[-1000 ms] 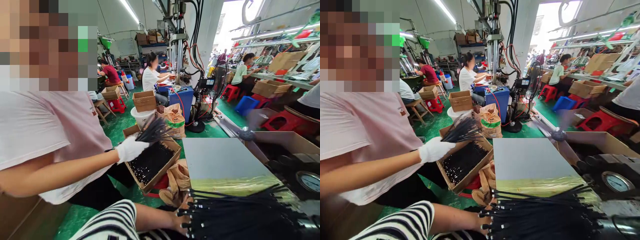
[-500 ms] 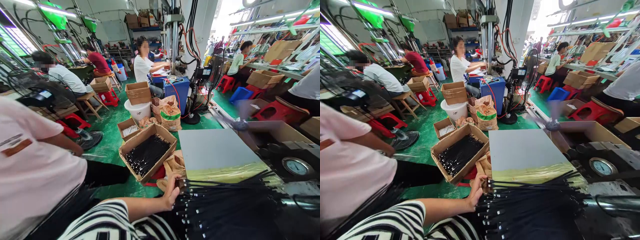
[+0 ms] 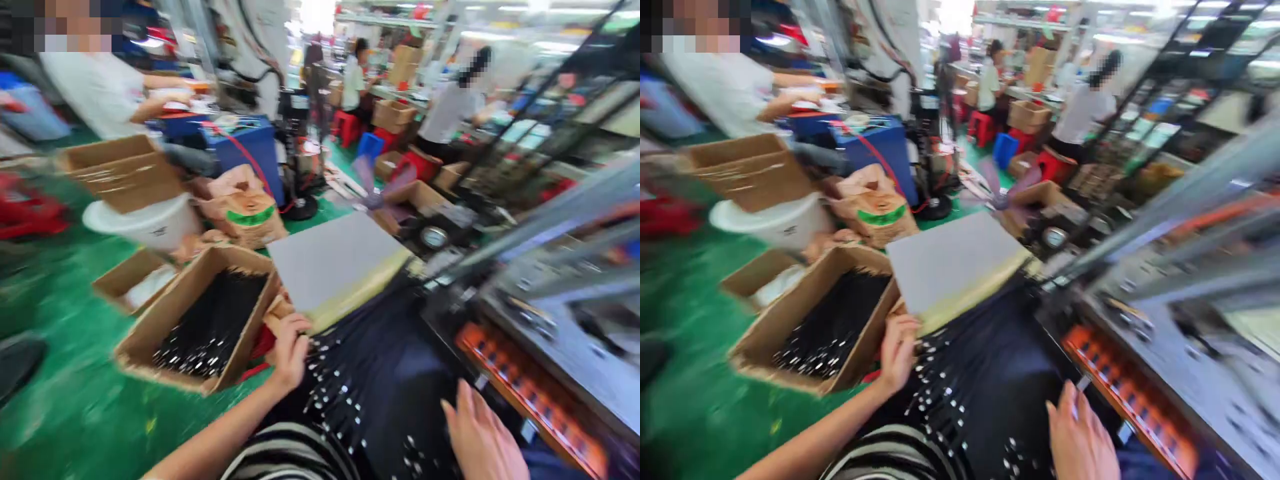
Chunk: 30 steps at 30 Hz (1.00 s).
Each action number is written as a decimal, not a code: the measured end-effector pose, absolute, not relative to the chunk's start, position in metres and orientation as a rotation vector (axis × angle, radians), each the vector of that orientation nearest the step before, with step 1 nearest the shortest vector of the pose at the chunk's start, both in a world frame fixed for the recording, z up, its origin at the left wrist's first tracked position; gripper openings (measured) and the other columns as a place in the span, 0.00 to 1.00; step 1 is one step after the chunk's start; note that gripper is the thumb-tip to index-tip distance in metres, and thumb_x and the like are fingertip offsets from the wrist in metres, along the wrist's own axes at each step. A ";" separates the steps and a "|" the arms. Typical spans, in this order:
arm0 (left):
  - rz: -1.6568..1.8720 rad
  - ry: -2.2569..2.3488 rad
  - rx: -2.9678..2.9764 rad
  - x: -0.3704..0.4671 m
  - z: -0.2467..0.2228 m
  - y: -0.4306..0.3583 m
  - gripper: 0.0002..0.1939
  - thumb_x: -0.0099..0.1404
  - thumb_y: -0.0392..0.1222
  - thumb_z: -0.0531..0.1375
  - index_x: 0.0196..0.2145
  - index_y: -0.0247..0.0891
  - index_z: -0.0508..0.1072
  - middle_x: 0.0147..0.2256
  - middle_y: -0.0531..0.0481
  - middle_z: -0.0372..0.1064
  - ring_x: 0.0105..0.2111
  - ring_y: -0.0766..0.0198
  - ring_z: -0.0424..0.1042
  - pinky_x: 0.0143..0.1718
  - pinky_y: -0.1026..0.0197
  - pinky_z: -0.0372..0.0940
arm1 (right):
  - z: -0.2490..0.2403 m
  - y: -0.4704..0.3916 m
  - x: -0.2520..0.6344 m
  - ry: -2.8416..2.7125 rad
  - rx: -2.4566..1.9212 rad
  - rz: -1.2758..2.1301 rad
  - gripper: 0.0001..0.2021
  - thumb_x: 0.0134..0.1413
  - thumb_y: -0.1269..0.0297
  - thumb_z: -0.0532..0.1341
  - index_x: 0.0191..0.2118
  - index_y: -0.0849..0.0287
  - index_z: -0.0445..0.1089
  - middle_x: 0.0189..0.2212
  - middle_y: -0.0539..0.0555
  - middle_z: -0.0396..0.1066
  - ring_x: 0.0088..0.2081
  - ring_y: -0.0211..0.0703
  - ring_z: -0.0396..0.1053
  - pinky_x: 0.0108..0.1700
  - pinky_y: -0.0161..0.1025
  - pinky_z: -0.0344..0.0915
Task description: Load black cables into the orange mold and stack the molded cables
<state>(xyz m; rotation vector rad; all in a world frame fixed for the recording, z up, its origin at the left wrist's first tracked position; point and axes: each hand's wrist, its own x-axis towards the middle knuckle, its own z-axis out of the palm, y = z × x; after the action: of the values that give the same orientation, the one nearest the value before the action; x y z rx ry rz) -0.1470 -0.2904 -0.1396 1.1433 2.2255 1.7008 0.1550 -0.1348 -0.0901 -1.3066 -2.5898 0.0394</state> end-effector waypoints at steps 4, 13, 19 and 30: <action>1.704 2.416 1.075 -0.191 -0.131 -0.278 0.12 0.69 0.47 0.49 0.35 0.39 0.68 0.39 0.45 0.66 0.44 0.54 0.67 0.50 0.47 0.62 | -0.073 -0.137 0.131 -2.789 -1.751 -0.170 0.10 0.61 0.74 0.56 0.46 0.64 0.70 0.36 0.62 0.74 0.38 0.53 0.75 0.39 0.45 0.71; 0.884 1.653 2.213 -0.181 -0.054 -0.180 0.13 0.69 0.48 0.52 0.43 0.40 0.72 0.39 0.48 0.74 0.38 0.58 0.74 0.44 0.55 0.67 | -0.032 -0.146 0.118 -2.786 -1.707 0.253 0.18 0.58 0.80 0.52 0.53 0.65 0.66 0.41 0.61 0.73 0.43 0.46 0.73 0.48 0.41 0.69; 0.158 1.351 2.612 -0.107 -0.046 -0.090 0.19 0.70 0.50 0.50 0.48 0.36 0.72 0.44 0.40 0.71 0.45 0.48 0.71 0.48 0.47 0.64 | -0.005 -0.203 0.204 -2.110 -1.735 0.201 0.15 0.63 0.69 0.50 0.48 0.56 0.72 0.47 0.56 0.72 0.45 0.42 0.73 0.48 0.38 0.69; -0.146 1.716 2.726 -0.048 -0.068 -0.017 0.21 0.70 0.43 0.43 0.46 0.26 0.68 0.43 0.30 0.71 0.44 0.40 0.72 0.41 0.47 0.62 | -0.100 -0.372 0.318 -1.292 -2.818 0.061 0.18 0.59 0.60 0.51 0.42 0.64 0.76 0.37 0.65 0.77 0.34 0.53 0.76 0.34 0.43 0.68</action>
<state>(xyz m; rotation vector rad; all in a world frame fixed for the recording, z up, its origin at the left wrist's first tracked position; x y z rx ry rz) -0.0478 -0.0170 -0.0684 2.7255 1.7158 -0.1460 0.3185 -0.3717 -0.0998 -2.8182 -1.2917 0.0608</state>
